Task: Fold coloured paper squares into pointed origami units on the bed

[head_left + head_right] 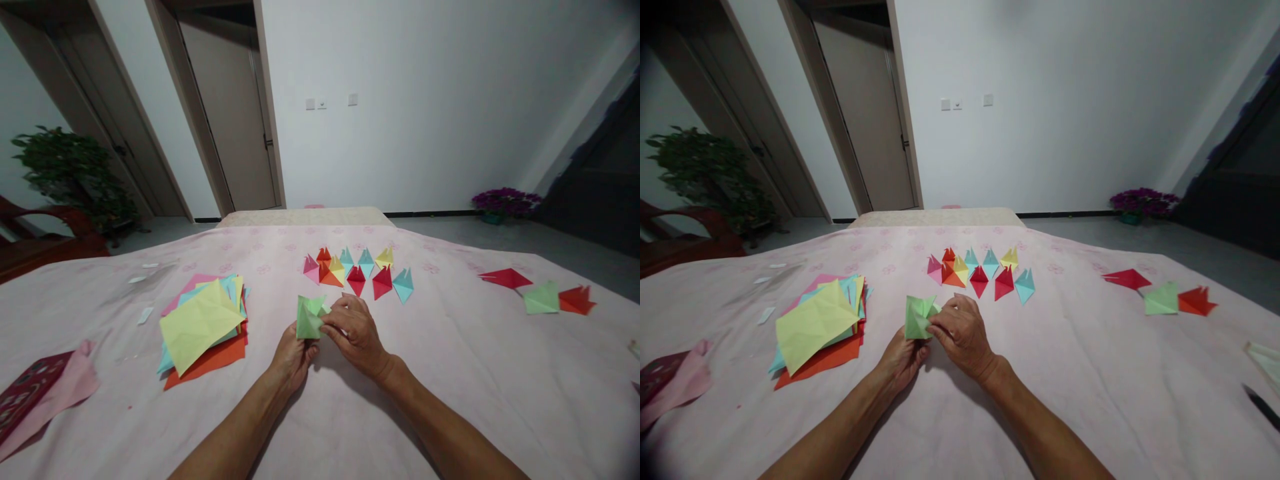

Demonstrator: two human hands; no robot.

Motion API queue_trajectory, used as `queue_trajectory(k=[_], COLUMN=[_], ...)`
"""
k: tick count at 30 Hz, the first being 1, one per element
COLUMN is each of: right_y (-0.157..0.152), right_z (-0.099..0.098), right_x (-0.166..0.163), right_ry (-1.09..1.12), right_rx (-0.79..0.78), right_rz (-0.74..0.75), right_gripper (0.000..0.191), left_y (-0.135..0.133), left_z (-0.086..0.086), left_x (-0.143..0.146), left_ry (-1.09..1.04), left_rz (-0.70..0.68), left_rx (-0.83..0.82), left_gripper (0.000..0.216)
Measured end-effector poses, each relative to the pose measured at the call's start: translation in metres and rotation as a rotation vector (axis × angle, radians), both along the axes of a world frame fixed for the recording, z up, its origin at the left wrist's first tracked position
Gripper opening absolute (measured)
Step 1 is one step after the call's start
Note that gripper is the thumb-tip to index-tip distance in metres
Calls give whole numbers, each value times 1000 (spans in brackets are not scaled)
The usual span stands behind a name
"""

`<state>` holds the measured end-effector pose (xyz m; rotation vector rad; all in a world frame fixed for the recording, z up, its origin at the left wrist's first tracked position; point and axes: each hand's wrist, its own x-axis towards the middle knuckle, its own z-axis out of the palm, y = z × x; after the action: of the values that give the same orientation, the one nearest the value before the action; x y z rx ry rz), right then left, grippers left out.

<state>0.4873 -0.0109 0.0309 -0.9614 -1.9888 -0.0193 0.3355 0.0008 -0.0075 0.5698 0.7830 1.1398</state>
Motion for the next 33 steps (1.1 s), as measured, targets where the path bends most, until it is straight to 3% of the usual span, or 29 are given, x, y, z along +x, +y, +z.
queue_trajectory(k=[10, 19, 24, 28, 33], right_y=[7, 9, 11, 14, 8], right_z=[1, 10, 4, -2, -3], right_x=[5, 11, 11, 9, 1], right_ry=[-42, -67, -25, 50, 176], right_rx=[-98, -231, -315, -377, -309], right_rz=[88, 158, 155, 96, -120], right_gripper=[2, 18, 15, 4, 16], left_y=[0, -3, -8, -9, -10], left_z=[-2, 3, 7, 7, 8], left_x=[2, -2, -1, 0, 1], left_ry=[24, 86, 107, 101, 66], left_rz=[16, -30, -24, -6, 56], left_rx=[-37, -24, 26, 45, 40], left_gripper=[25, 28, 29, 30, 37])
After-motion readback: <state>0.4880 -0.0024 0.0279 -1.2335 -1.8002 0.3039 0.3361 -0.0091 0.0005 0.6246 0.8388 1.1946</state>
